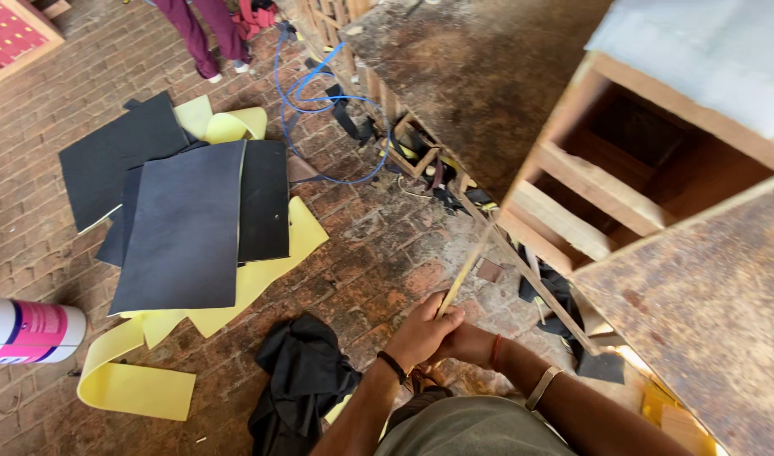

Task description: The person cuts white foam padding with a hand saw to fit a curved wooden chair frame, then uses a spray gun to apply adhesive to the foam and the wooden frame, pressing the foam onto the frame and smoothing it along the curved edge.

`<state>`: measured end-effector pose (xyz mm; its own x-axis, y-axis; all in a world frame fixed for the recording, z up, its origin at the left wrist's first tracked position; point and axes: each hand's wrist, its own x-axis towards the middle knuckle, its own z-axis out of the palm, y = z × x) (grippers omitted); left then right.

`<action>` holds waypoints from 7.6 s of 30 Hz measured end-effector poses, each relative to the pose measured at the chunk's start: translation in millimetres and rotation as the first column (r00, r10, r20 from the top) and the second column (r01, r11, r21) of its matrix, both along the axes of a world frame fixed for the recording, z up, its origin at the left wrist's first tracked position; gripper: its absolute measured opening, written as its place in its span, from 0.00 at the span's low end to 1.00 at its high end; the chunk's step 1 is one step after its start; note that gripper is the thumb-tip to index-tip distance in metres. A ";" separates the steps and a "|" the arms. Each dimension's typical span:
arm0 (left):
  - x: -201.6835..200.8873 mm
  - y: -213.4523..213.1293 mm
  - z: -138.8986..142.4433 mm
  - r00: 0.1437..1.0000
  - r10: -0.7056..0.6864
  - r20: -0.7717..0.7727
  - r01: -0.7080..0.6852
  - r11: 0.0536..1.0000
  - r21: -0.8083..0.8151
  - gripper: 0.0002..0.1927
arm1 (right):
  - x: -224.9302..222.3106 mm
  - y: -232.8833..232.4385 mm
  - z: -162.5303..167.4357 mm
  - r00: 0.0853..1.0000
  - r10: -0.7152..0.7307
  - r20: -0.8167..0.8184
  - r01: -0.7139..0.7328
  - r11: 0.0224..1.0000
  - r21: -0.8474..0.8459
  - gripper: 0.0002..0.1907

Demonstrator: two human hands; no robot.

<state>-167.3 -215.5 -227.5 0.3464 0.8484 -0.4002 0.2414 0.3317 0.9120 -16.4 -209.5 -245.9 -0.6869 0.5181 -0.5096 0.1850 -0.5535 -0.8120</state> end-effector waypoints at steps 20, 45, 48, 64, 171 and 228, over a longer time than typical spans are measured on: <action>-103.3 64.9 -53.0 0.740 0.528 0.417 -0.518 0.843 -0.148 0.16 | -96.1 115.5 -21.8 0.995 0.070 -0.070 -0.067 0.997 0.043 0.07; -140.5 379.3 84.9 0.857 -0.112 0.503 -0.005 0.974 0.226 0.44 | -91.1 377.7 86.4 0.533 -0.795 -0.291 0.797 0.586 -0.142 0.20; -143.0 408.6 89.5 0.696 -0.322 0.641 0.105 0.930 0.352 0.41 | -117.1 386.6 120.9 0.406 -0.808 -0.427 0.734 0.566 -0.375 0.28; -163.0 484.3 80.1 0.496 -0.836 0.234 0.541 0.509 0.670 0.42 | -206.4 375.0 132.0 -0.218 -0.906 -0.363 0.915 -0.059 -0.400 0.28; 192.2 311.4 212.0 0.661 -0.751 0.004 0.034 0.035 0.999 0.28 | 153.6 131.5 315.7 -0.337 -0.882 0.328 -0.112 0.384 0.917 0.32; 383.7 51.5 215.8 0.739 -0.653 -0.165 0.065 -0.175 0.982 0.23 | 409.7 -100.7 218.3 -0.026 -0.984 0.176 0.377 0.154 0.914 0.29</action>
